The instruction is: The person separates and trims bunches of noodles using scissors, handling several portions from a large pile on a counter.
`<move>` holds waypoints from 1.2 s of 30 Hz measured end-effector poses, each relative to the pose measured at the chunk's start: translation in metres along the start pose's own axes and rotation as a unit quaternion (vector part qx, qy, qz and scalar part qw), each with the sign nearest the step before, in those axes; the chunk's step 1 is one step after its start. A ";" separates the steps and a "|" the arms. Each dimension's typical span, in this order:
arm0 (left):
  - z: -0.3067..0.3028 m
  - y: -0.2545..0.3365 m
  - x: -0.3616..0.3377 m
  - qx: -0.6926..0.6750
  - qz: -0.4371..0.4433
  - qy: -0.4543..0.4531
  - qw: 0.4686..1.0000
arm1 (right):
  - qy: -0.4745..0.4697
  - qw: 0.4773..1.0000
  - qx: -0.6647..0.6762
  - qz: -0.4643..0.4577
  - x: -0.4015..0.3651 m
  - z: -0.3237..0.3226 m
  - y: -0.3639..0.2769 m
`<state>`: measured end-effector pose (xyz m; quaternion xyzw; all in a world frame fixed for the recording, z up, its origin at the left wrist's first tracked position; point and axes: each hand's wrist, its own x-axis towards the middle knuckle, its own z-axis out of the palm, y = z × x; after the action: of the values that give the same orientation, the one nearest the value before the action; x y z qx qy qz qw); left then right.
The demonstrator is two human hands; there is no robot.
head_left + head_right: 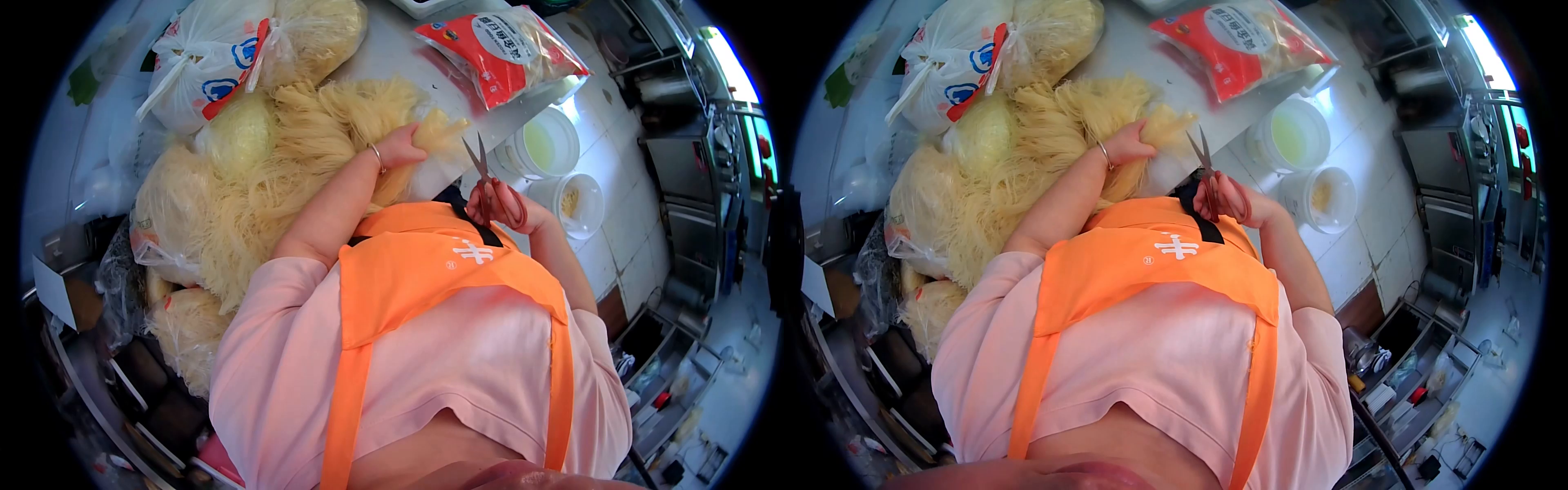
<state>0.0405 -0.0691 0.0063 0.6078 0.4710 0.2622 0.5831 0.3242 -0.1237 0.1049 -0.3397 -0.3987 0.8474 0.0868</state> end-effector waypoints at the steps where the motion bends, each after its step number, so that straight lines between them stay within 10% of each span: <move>1: 0.000 0.000 0.000 0.001 0.000 -0.001 1.000 | 0.001 1.000 0.001 -0.001 0.003 -0.005 0.003; 17: -0.001 0.011 -0.004 0.030 0.006 0.000 1.000 | 0.099 0.981 0.106 -0.127 0.049 -0.013 0.010; 26: 0.017 0.011 -0.008 0.178 0.012 0.086 0.980 | 0.006 0.998 -0.063 0.022 0.015 0.003 -0.011; 36: 0.042 0.009 -0.017 0.298 0.045 0.214 0.929 | -0.004 0.993 0.099 0.064 0.031 0.011 -0.010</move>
<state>0.0720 -0.1025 0.0116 0.7035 0.6134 0.2598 0.2477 0.2924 -0.1110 0.1014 -0.3511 -0.2909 0.8877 0.0645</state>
